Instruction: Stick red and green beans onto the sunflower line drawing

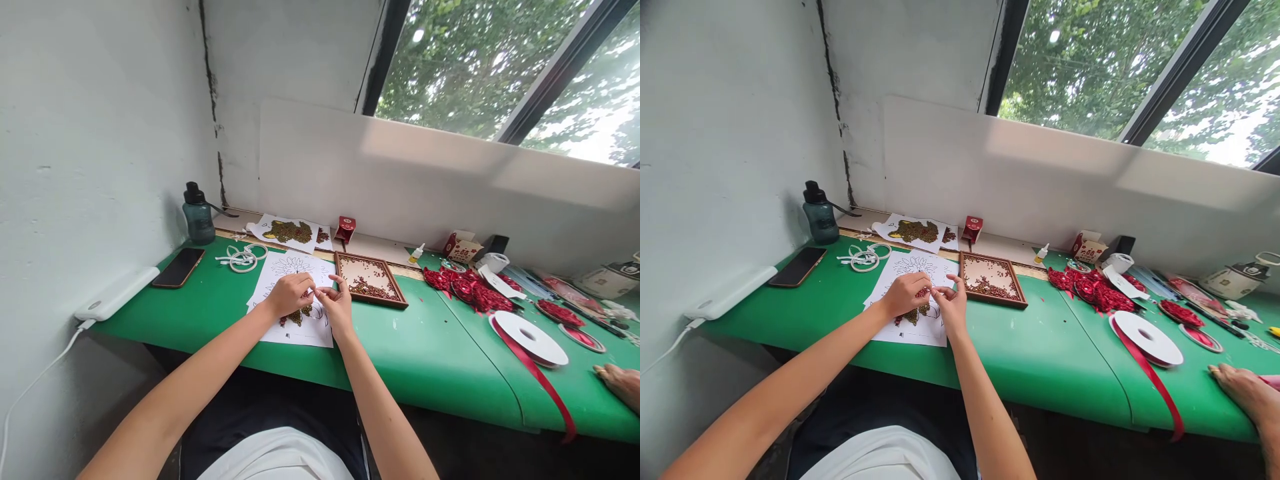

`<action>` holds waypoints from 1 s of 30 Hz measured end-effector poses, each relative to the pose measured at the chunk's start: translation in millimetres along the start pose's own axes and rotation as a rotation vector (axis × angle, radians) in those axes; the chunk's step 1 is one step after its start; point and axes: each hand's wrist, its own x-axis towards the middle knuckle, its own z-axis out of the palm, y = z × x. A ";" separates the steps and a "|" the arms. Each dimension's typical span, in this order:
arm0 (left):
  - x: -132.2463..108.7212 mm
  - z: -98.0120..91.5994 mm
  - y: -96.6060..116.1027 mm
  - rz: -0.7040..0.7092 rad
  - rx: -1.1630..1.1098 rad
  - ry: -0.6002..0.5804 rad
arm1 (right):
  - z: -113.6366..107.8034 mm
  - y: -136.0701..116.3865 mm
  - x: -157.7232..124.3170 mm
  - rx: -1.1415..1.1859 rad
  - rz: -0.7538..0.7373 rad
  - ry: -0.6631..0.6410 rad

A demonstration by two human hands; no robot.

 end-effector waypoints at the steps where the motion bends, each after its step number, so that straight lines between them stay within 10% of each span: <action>1: 0.0 0.2 0.0 -0.002 -0.002 -0.003 | -0.3 0.5 0.0 -0.002 -0.004 -0.002; 30: -2.7 -2.1 -0.4 -0.055 -0.048 -0.052 | -0.7 1.5 0.3 0.009 -0.029 -0.018</action>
